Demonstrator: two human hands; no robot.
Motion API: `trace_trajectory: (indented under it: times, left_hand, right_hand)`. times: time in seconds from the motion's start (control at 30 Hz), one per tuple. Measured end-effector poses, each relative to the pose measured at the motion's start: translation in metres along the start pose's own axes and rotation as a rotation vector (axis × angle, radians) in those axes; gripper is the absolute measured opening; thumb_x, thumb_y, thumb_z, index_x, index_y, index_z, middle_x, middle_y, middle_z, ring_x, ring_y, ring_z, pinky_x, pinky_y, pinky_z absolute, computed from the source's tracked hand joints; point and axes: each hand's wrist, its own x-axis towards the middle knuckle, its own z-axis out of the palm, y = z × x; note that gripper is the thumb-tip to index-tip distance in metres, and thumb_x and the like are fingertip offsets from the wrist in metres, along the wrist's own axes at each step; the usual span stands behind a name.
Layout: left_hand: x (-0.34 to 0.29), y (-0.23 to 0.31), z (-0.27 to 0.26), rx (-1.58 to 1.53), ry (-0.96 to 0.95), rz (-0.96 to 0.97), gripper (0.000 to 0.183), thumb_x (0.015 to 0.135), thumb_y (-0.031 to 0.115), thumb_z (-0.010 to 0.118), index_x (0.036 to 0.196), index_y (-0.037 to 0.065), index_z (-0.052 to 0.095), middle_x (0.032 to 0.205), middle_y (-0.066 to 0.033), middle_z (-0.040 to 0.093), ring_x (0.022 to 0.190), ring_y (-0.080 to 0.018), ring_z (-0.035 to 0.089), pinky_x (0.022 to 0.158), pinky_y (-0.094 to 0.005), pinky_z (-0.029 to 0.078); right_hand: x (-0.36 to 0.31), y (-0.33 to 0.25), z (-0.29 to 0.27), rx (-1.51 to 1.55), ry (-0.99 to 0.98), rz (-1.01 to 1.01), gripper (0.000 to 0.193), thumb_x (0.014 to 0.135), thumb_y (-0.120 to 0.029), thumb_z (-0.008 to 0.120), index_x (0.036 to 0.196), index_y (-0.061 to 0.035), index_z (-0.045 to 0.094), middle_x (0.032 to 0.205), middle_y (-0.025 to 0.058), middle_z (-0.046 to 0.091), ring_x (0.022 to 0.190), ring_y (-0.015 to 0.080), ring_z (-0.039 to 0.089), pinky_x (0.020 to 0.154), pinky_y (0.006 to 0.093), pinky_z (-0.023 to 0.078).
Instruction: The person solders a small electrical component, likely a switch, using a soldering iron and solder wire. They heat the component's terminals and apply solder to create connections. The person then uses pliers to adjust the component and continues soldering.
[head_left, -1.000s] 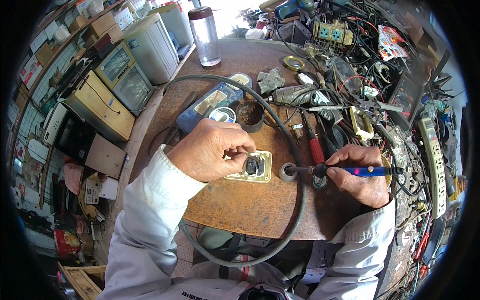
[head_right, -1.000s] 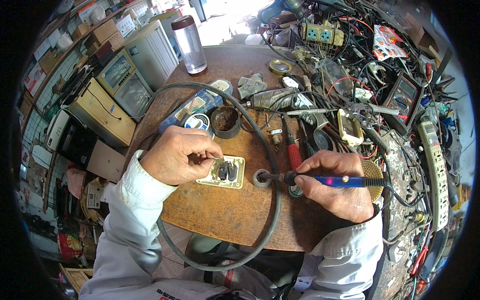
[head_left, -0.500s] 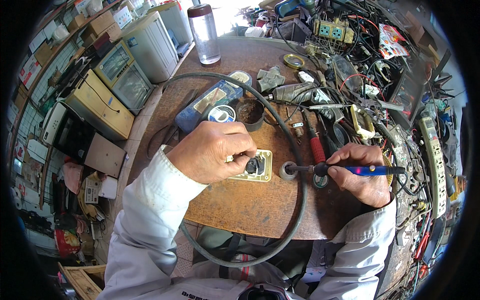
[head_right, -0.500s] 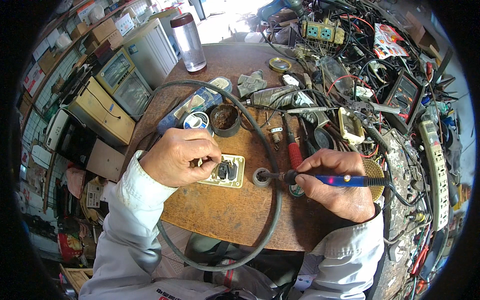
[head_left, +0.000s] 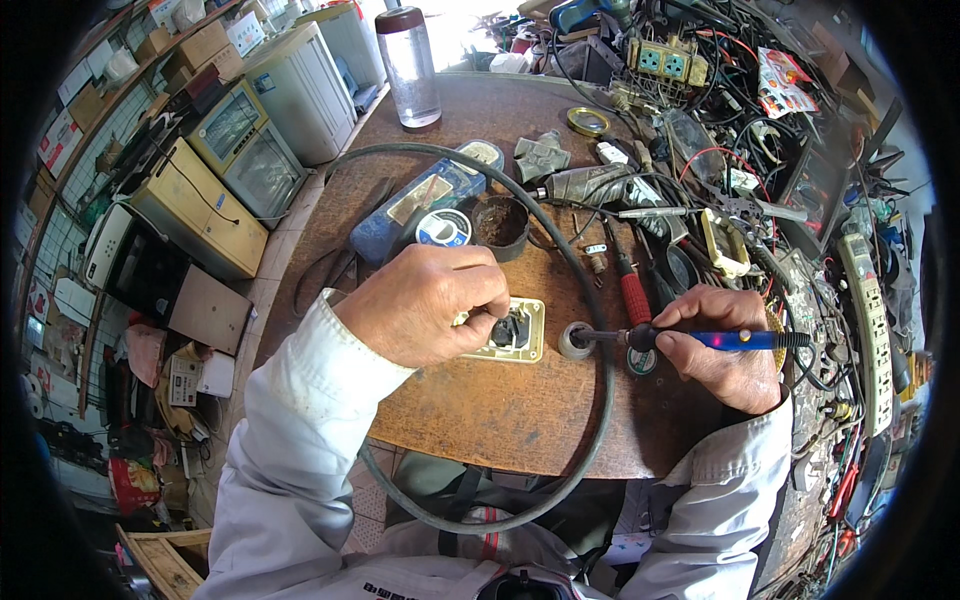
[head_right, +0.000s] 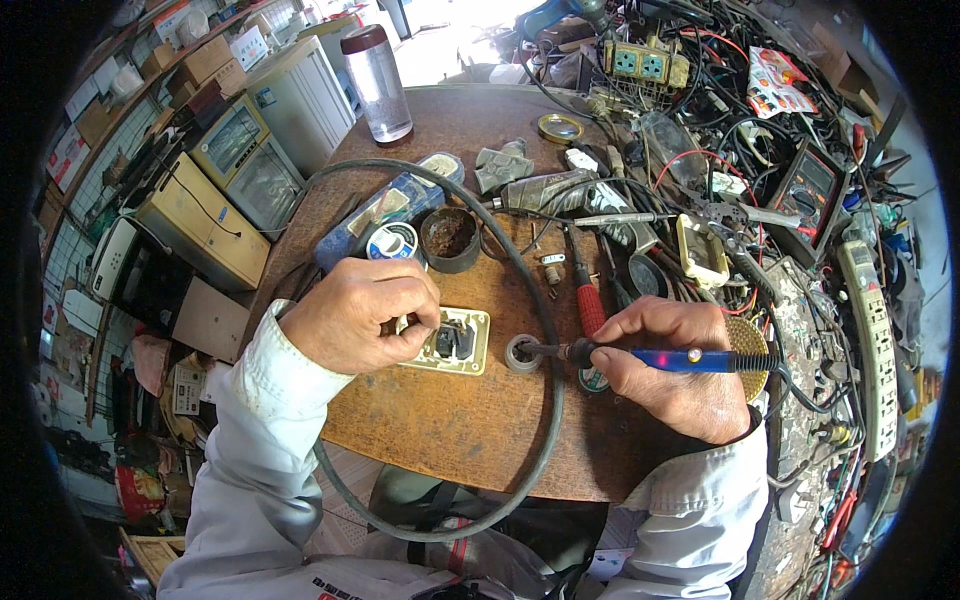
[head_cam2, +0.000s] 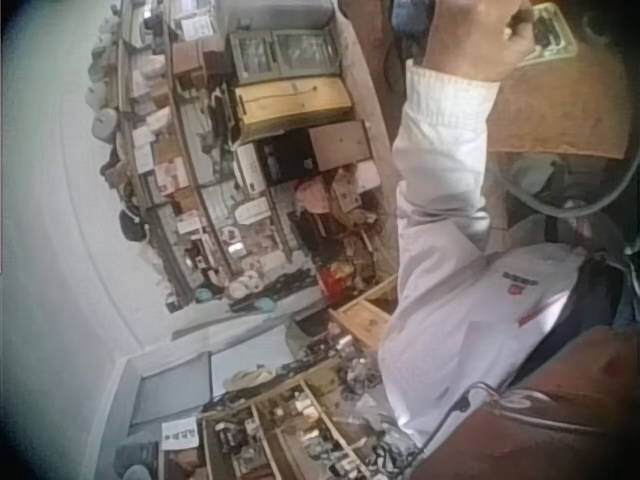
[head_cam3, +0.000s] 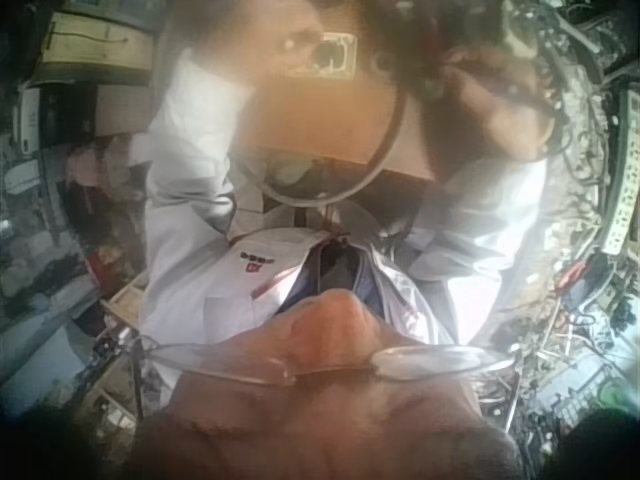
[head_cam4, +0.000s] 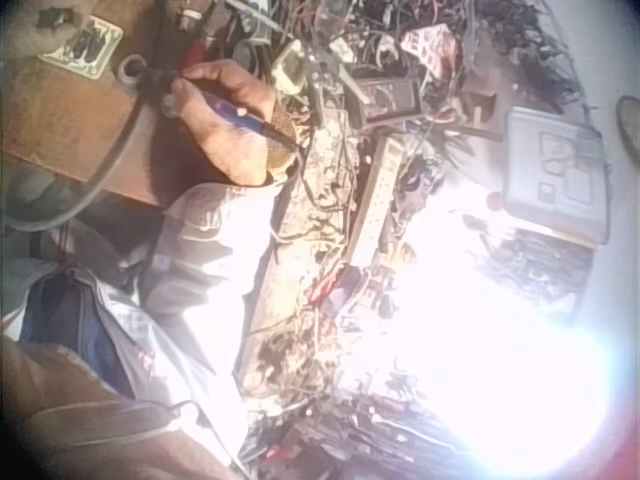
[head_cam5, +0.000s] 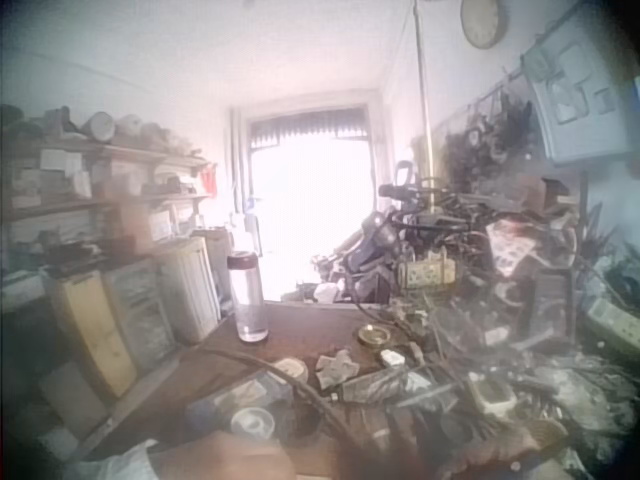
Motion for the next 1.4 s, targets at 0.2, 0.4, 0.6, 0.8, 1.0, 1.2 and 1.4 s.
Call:
trace_trajectory:
  times: [0.2, 0.4, 0.6, 0.8, 1.0, 1.2, 1.4]
  left_hand:
    - [-0.002, -0.007, 0.003, 0.007, 0.004, 0.072, 0.016, 0.079, -0.005, 0.077, 0.086, 0.002, 0.065, 0.087, -0.0106, 0.068, 0.076, -0.0304, 0.071, 0.065, -0.0395, 0.057]
    - [-0.002, -0.008, 0.003, 0.051, -0.017, 0.092, 0.019, 0.078, -0.007, 0.079, 0.086, 0.002, 0.065, 0.09, -0.0108, 0.072, 0.082, -0.0295, 0.073, 0.068, -0.0386, 0.058]
    - [-0.003, -0.009, 0.004, 0.077, -0.017, 0.093, 0.019, 0.077, -0.006, 0.08, 0.085, 0.002, 0.065, 0.09, -0.011, 0.073, 0.082, -0.0301, 0.074, 0.069, -0.0396, 0.058]
    - [-0.001, -0.005, 0.002, 0.094, -0.048, 0.09, 0.017, 0.077, -0.007, 0.078, 0.083, 0.002, 0.065, 0.089, -0.0109, 0.072, 0.081, -0.03, 0.073, 0.069, -0.0397, 0.058]
    - [-0.002, -0.005, 0.002, 0.125, -0.082, 0.097, 0.015, 0.077, -0.006, 0.076, 0.082, 0.001, 0.065, 0.088, -0.0099, 0.071, 0.081, -0.0301, 0.072, 0.071, -0.0401, 0.058]
    - [-0.002, -0.002, 0.0, 0.195, -0.111, 0.164, 0.016, 0.073, -0.003, 0.078, 0.083, 0.001, 0.066, 0.09, -0.0087, 0.071, 0.086, -0.029, 0.072, 0.075, -0.0399, 0.059]
    - [-0.002, 0.003, -0.001, 0.259, -0.137, 0.177, 0.017, 0.071, -0.001, 0.08, 0.083, 0.001, 0.068, 0.091, -0.0079, 0.07, 0.088, -0.0278, 0.071, 0.077, -0.0395, 0.06]
  right_hand:
    - [0.0, -0.001, 0.0, -0.002, -0.004, -0.003, 0.02, 0.085, -0.013, 0.083, 0.096, 0.0029, 0.078, 0.077, 0.0053, 0.074, 0.067, 0.0091, 0.066, 0.061, 0.0256, 0.052]
    - [0.0, 0.001, -0.001, -0.002, 0.003, -0.002, 0.019, 0.086, -0.014, 0.082, 0.095, 0.0025, 0.078, 0.077, 0.0055, 0.074, 0.068, 0.0088, 0.067, 0.061, 0.0253, 0.052]
    - [0.0, 0.0, 0.001, 0.022, 0.007, -0.002, 0.016, 0.085, -0.011, 0.082, 0.094, 0.0022, 0.077, 0.078, 0.0044, 0.074, 0.069, 0.0081, 0.066, 0.062, 0.0251, 0.052]
    - [-0.001, 0.001, 0.002, 0.038, 0.01, -0.006, 0.016, 0.085, -0.009, 0.082, 0.094, 0.0022, 0.077, 0.078, 0.0041, 0.074, 0.069, 0.0082, 0.065, 0.063, 0.0252, 0.052]
    - [0.0, 0.003, 0.002, 0.011, 0.023, -0.014, 0.017, 0.084, -0.01, 0.083, 0.094, 0.0024, 0.078, 0.078, 0.0052, 0.074, 0.069, 0.0087, 0.066, 0.063, 0.0257, 0.053]
    - [0.001, -0.001, 0.0, -0.023, 0.008, 0.0, 0.018, 0.083, -0.011, 0.083, 0.094, 0.0023, 0.078, 0.079, 0.0052, 0.074, 0.07, 0.009, 0.066, 0.062, 0.0263, 0.051]
    - [0.0, -0.003, 0.0, -0.028, 0.01, 0.005, 0.019, 0.083, -0.011, 0.082, 0.095, 0.0027, 0.079, 0.079, 0.0057, 0.075, 0.072, 0.0092, 0.067, 0.065, 0.0265, 0.052]
